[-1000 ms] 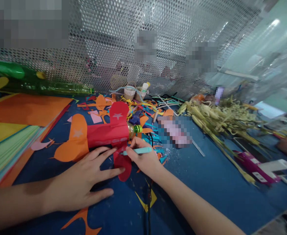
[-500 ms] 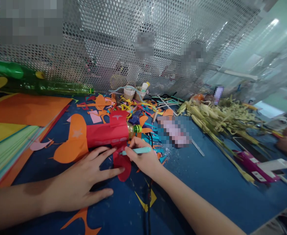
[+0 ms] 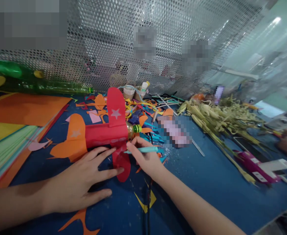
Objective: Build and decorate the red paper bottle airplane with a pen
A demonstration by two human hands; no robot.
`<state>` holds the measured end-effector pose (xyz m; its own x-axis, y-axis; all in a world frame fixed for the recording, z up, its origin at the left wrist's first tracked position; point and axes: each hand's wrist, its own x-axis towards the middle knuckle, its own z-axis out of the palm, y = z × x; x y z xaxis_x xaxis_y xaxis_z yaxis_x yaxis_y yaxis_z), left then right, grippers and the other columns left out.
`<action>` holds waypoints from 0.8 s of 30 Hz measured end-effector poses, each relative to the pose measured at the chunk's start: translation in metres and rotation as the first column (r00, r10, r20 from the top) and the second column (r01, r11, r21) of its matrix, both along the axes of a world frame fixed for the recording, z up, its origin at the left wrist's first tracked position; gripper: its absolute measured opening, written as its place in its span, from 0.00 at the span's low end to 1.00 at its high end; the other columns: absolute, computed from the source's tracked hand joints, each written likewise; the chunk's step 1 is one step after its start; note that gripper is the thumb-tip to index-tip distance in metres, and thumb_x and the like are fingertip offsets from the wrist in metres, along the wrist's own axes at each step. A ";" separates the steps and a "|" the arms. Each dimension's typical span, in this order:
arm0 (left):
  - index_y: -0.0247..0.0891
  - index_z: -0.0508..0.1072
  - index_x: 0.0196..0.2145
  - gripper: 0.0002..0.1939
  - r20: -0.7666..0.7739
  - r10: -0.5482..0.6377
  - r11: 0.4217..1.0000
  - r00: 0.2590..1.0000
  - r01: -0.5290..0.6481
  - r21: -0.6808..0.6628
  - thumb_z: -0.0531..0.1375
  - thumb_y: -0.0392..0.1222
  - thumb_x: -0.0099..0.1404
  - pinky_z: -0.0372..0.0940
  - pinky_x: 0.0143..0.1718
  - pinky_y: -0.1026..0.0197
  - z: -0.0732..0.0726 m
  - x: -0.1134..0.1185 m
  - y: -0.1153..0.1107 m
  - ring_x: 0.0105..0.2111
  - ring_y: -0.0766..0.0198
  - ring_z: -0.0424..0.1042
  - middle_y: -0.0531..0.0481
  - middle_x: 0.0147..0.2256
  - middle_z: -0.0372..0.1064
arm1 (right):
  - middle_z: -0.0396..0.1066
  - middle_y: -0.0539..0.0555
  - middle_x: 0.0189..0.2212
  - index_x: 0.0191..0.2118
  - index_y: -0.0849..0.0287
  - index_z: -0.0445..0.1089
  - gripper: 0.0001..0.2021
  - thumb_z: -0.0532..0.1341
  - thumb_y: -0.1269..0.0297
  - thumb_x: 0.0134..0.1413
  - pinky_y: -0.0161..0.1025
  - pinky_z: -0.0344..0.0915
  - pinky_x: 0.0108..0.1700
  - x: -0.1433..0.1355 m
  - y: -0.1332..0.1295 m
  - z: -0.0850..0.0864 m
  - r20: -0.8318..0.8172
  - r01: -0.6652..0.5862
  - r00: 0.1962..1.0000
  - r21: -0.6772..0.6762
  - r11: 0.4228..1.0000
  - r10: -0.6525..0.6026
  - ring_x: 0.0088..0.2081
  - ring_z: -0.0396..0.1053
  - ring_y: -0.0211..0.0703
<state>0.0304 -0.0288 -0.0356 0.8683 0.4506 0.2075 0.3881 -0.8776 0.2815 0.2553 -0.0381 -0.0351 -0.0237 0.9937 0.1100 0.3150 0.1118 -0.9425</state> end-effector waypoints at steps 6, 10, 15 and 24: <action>0.53 0.64 0.58 0.24 -0.018 0.001 1.000 1.000 -0.001 0.009 0.56 0.54 0.64 0.58 0.52 0.34 0.000 -0.001 0.000 0.59 0.37 0.52 0.38 0.62 0.50 | 0.55 0.43 0.20 0.29 0.56 0.57 0.12 0.60 0.57 0.55 0.32 0.51 0.21 -0.001 0.003 -0.007 -0.034 0.056 0.998 0.020 0.998 -0.056 0.20 0.53 0.32; 0.53 0.64 0.58 0.24 -0.017 -0.005 1.000 1.000 0.005 0.007 0.56 0.54 0.64 0.59 0.51 0.35 0.000 -0.001 0.000 0.58 0.37 0.53 0.38 0.62 0.50 | 0.56 0.42 0.17 0.27 0.56 0.57 0.14 0.62 0.57 0.52 0.32 0.50 0.20 -0.001 0.003 -0.006 -0.005 0.050 0.999 -0.015 0.999 -0.050 0.18 0.52 0.32; 0.53 0.65 0.57 0.23 0.021 -0.003 1.000 1.000 0.002 0.010 0.56 0.54 0.64 0.58 0.51 0.35 0.000 -0.002 -0.001 0.58 0.38 0.53 0.39 0.61 0.52 | 0.57 0.42 0.15 0.26 0.55 0.55 0.15 0.61 0.55 0.54 0.32 0.50 0.18 -0.001 0.002 -0.003 -0.032 0.061 0.998 -0.028 0.998 -0.062 0.15 0.53 0.32; 0.53 0.65 0.57 0.24 0.013 0.002 1.000 1.000 -0.002 -0.006 0.57 0.53 0.63 0.58 0.52 0.36 0.001 -0.001 0.000 0.58 0.38 0.53 0.41 0.62 0.51 | 0.56 0.41 0.14 0.26 0.55 0.56 0.15 0.61 0.55 0.54 0.32 0.50 0.18 -0.001 0.000 -0.001 -0.045 0.060 0.997 -0.040 0.997 -0.062 0.14 0.53 0.32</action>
